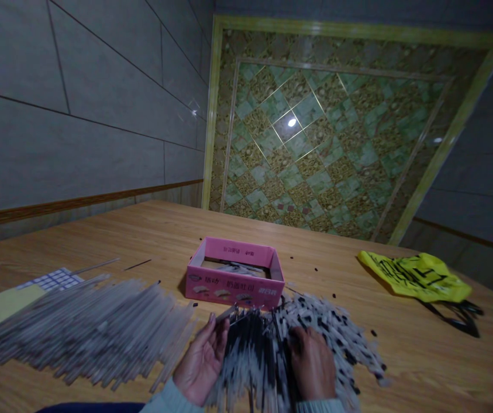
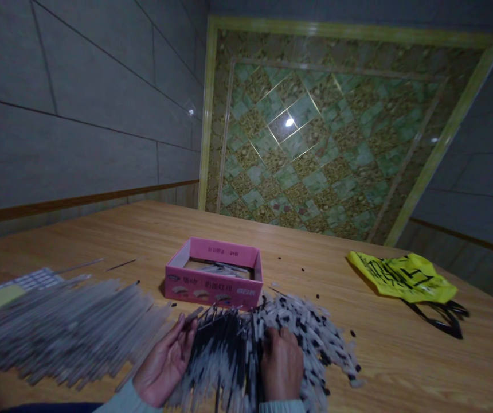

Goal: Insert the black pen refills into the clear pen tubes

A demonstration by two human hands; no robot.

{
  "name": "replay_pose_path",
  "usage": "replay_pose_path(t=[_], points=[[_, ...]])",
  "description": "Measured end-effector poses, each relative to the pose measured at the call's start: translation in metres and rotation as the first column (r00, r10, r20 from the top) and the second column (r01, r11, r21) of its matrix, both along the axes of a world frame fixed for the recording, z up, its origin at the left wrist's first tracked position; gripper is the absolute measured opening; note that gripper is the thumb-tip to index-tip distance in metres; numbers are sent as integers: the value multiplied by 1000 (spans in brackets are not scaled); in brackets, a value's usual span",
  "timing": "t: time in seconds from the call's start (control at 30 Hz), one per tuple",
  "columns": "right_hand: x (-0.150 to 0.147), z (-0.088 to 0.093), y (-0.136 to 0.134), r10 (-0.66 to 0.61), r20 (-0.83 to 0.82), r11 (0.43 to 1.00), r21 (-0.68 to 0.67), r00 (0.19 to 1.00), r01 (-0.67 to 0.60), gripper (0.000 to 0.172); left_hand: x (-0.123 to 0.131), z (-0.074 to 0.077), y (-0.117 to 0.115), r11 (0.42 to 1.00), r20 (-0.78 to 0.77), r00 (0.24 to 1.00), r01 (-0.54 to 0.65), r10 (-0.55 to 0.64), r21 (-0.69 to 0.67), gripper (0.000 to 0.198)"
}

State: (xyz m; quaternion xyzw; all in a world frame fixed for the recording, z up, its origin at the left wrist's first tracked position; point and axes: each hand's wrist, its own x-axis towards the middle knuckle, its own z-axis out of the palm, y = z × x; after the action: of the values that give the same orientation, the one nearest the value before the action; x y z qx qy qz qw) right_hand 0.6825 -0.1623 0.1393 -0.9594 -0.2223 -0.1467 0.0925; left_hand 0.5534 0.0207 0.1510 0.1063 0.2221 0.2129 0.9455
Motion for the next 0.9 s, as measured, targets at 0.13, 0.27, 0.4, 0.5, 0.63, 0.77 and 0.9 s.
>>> replay_pose_path(t=[0.13,0.27,0.4,0.5,0.63,0.77,0.9], points=[[-4,6,0,47,42,997,56,998,-49,21,0,-2,1,999,-17,1000,10,-10,31,16],[-5,6,1,46,-2,999,21,999,-46,18,0,-5,0,998,-30,1000,4,-2,66,13],[-5,6,2,51,13,997,59,999,-51,19,-1,-2,-4,997,-67,997,34,-30,63,10],[-1,9,5,58,60,995,78,997,-63,21,-1,-1,-7,995,-80,995,68,-62,67,6],[12,13,17,88,74,994,51,993,-92,24,0,-5,-8,994,-81,994,81,-74,79,6],[22,15,28,95,62,995,16,994,-96,30,2,-8,-7,993,-71,995,80,-73,93,8],[25,12,32,95,54,996,0,994,-95,25,1,-6,-6,993,-73,995,72,-66,97,8]])
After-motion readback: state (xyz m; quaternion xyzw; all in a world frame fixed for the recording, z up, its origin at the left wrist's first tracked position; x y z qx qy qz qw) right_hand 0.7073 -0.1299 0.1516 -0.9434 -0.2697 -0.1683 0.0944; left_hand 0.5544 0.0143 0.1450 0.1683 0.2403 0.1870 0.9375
